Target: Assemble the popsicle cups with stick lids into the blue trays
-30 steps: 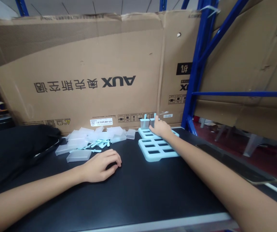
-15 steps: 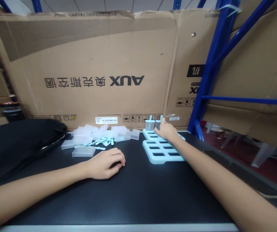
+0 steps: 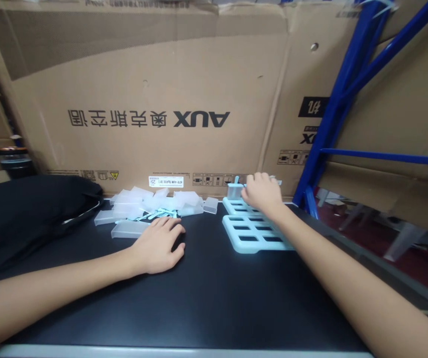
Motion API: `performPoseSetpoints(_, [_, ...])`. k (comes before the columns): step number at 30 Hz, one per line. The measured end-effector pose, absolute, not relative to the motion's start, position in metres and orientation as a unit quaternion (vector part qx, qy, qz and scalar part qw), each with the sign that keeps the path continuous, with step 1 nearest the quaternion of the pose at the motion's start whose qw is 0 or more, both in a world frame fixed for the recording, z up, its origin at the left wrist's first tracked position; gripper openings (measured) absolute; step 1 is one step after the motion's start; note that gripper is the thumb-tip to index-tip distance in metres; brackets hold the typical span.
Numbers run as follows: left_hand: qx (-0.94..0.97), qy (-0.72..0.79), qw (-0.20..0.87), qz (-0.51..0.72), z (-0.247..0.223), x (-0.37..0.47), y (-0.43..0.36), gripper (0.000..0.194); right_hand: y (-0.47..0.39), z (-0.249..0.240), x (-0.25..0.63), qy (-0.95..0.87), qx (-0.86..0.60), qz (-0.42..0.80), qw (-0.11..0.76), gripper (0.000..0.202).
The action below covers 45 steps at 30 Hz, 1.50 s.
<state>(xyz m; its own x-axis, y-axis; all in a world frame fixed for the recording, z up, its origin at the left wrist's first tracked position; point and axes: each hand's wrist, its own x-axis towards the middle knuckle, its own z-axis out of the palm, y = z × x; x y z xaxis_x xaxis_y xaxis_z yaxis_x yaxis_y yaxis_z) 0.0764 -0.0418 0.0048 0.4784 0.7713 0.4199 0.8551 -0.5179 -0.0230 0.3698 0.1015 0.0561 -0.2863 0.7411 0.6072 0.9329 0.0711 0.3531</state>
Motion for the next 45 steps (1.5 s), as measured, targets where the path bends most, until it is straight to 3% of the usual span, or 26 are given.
performPoseSetpoints(5, [-0.84, -0.508, 0.098, -0.16, -0.004, 0.074, -0.031, 0.039, 0.075, 0.05, 0.302, -0.886, -0.379, -0.26, 0.064, 0.031])
performPoseSetpoints(8, [-0.841, -0.511, 0.076, -0.158, -0.004, 0.072, -0.024, 0.042, 0.066, 0.033, 0.279, -0.924, -0.314, -0.213, 0.057, 0.041])
performPoseSetpoints(11, [-0.844, -0.506, 0.061, -0.167, -0.003, 0.071, -0.021, 0.042, 0.065, 0.025, 0.277, -0.928, -0.316, -0.183, 0.073, 0.05])
performPoseSetpoints(18, [-0.853, -0.49, 0.045, -0.177, 0.0, 0.071, -0.024, 0.039, 0.059, 0.038, 0.291, -0.957, -0.27, -0.076, 0.07, 0.031])
performPoseSetpoints(22, [-0.867, -0.46, 0.054, -0.184, 0.004, 0.071, -0.027, 0.024, 0.049, 0.045, 0.293, -0.961, -0.272, 0.014, 0.049, 0.027])
performPoseSetpoints(34, [-0.905, -0.372, 0.048, -0.201, 0.013, 0.072, -0.031, 0.004, 0.032, 0.09, 0.312, -0.955, -0.267, 0.049, 0.117, 0.026])
performPoseSetpoints(45, [-0.916, -0.344, -0.006, -0.208, 0.012, 0.071, -0.032, 0.006, 0.022, 0.107, 0.325, -0.932, -0.307, 0.082, 0.175, 0.033])
